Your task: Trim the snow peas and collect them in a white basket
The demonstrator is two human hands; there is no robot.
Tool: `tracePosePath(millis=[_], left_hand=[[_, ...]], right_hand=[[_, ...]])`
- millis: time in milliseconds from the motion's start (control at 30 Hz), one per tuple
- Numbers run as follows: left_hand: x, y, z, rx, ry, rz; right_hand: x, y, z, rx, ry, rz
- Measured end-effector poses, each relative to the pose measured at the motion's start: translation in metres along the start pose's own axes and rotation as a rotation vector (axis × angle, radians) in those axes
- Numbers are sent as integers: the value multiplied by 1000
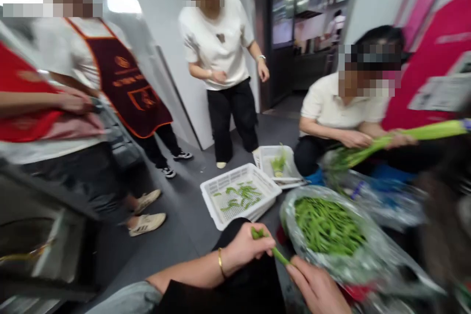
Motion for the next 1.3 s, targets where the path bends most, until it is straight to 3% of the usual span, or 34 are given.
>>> tracePosePath(millis=[100, 267, 333, 400, 500, 567, 667, 767, 867, 933, 967, 1133, 1233, 1300], left_hand=[[-6, 5, 0, 119, 27, 23], [-10, 8, 7, 641, 116, 315], [-5, 1, 10, 714, 141, 322], [4, -9, 10, 646, 160, 219], [17, -26, 12, 425, 184, -86], [23, -29, 17, 283, 188, -267], [24, -19, 31, 73, 134, -366], [20, 3, 45, -69, 114, -397], [16, 17, 51, -34, 167, -446], [16, 19, 51, 68, 211, -468], [17, 17, 50, 123, 232, -476], [24, 3, 43, 332, 316, -479], [25, -1, 38, 374, 342, -422], [25, -2, 36, 383, 349, -400]], right_hand=[[26, 19, -4, 158, -100, 80], [32, 23, -3, 136, -75, 80], [30, 14, -2, 101, -63, 15], [29, 3, 0, 6, -99, -78], [26, -8, 3, -170, -186, -230], [22, -9, 3, -207, -209, -280], [12, 0, -5, -143, -225, -293], [-3, 20, -19, 59, -287, -323], [-23, 42, -25, 386, -385, -396], [-40, 55, -14, 452, -457, -454], [-50, 61, -4, 402, -499, -480], [-101, 73, 76, -122, -734, -605], [-119, 70, 108, -180, -736, -590], [-117, 70, 108, -196, -700, -571]])
Point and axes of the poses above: each hand's wrist, its own z-axis towards the middle knuckle, its own y-axis out of the back of the hand, x = y × z, the point moved 1 cm from there along z, towards the middle knuckle, and after that the axes turned 4 degrees about -z, right-handed, at the moved point
